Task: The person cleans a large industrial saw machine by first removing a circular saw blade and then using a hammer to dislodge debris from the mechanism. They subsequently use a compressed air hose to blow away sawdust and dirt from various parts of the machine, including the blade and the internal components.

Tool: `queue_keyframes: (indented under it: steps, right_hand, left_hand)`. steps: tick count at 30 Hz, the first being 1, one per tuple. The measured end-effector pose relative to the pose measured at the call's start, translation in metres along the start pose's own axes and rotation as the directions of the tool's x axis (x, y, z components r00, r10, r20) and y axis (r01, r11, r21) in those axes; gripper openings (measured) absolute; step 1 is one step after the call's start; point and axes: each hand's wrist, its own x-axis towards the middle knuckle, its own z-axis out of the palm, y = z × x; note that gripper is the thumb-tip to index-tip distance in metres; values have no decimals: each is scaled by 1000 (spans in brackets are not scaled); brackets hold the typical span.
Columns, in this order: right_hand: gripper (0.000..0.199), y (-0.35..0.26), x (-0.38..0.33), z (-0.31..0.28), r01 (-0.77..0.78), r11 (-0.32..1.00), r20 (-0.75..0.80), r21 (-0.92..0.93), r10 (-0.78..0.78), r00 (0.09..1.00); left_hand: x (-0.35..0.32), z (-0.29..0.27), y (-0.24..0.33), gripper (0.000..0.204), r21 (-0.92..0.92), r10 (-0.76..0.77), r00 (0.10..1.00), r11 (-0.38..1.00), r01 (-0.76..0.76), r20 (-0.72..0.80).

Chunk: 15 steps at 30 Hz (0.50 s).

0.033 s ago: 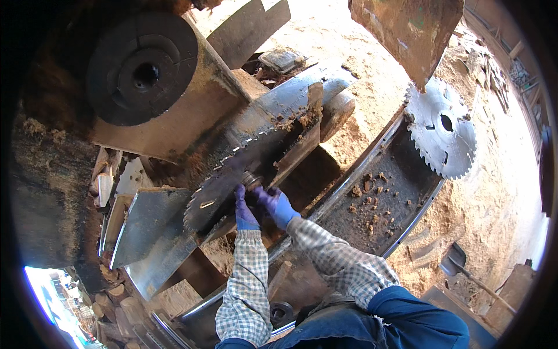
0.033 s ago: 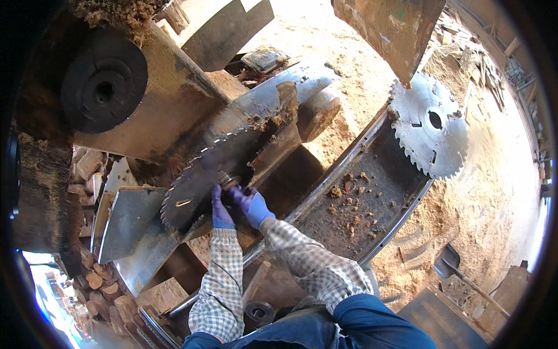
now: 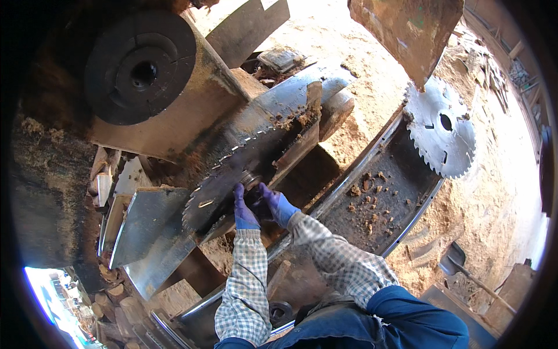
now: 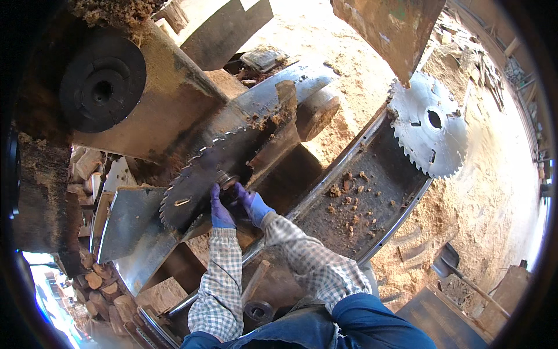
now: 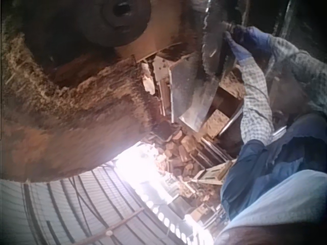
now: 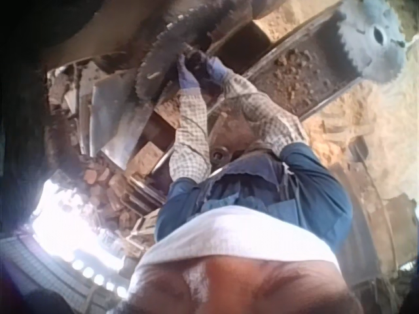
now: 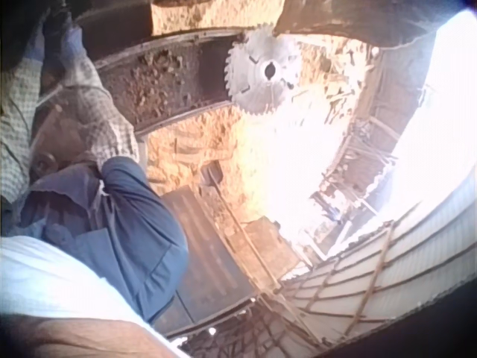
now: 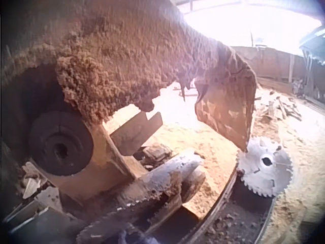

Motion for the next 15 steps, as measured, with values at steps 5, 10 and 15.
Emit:
queue_keyframes:
  steps: [5,10,15]
  right_hand:
    - [51,15,26,-8,328,809,-61,-488,-406,912]
    - [51,23,-1,6,611,484,-9,-626,-788,615]
    - [43,25,46,-25,50,998,-26,-49,-51,998]
  left_hand:
    - [13,-8,-2,61,-21,-44,996,999,45,81]
    - [32,-28,-11,60,38,119,991,992,-121,67]
    - [11,3,-4,54,-15,-15,1000,1000,15,9]
